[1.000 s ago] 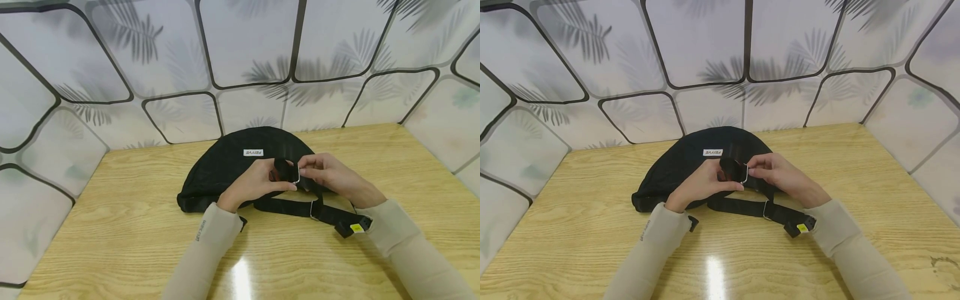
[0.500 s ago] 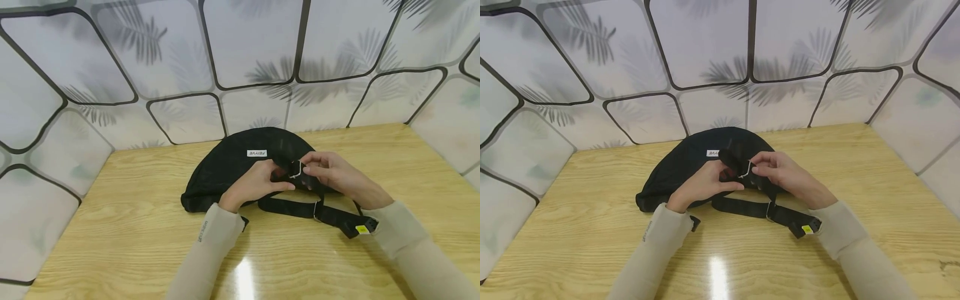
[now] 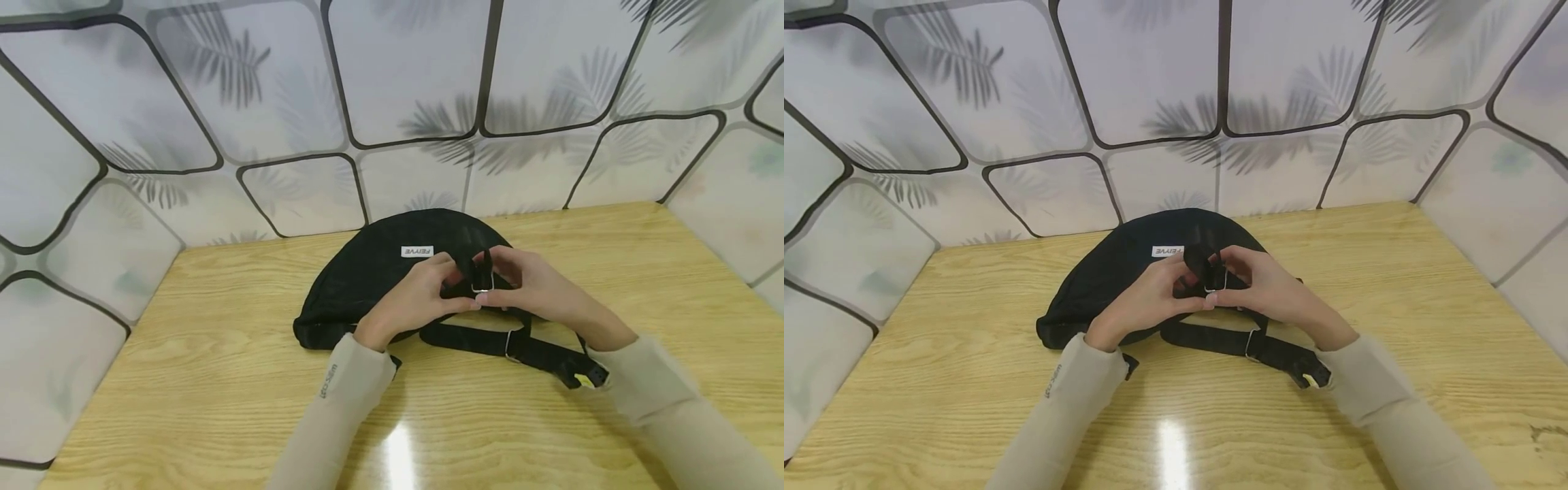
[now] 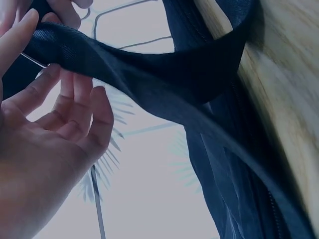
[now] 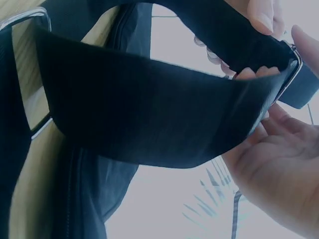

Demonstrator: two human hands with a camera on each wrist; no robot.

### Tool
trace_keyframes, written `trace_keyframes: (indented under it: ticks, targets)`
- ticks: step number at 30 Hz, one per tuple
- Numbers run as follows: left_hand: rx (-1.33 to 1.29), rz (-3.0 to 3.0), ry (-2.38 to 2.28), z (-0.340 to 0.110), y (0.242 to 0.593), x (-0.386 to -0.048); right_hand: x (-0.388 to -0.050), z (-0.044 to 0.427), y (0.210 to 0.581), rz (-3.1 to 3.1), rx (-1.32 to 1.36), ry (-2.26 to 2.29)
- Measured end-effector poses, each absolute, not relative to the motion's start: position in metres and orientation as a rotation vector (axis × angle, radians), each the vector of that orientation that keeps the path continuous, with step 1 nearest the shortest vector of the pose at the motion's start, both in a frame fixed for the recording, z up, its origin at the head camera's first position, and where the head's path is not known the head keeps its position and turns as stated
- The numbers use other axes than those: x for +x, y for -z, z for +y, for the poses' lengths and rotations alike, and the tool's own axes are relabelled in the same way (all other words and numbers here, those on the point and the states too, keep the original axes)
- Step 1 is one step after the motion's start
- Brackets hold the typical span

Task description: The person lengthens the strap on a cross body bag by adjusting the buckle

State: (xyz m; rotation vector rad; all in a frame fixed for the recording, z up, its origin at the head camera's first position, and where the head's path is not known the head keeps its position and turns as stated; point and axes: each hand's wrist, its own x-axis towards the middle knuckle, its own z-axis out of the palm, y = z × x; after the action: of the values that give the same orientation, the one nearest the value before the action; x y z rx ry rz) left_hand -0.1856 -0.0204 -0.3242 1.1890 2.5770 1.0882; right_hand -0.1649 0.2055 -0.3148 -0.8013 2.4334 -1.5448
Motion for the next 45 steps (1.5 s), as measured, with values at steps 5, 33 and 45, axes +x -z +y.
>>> trace_keyframes:
  ticks: [5,33,45]
  targets:
    - [1.193,2.579,-1.072,-0.023,0.323,-0.182,-0.163,0.201,0.314,2.496,-0.822,1.491]
    - [1.179,2.530,-1.145,-0.040,0.332,-0.179,-0.162,0.211,0.317,2.703,-0.861,1.267]
    - [1.161,2.553,-1.134,-0.054,0.333,-0.178,-0.159,0.223,0.317,2.701,-0.848,1.272]
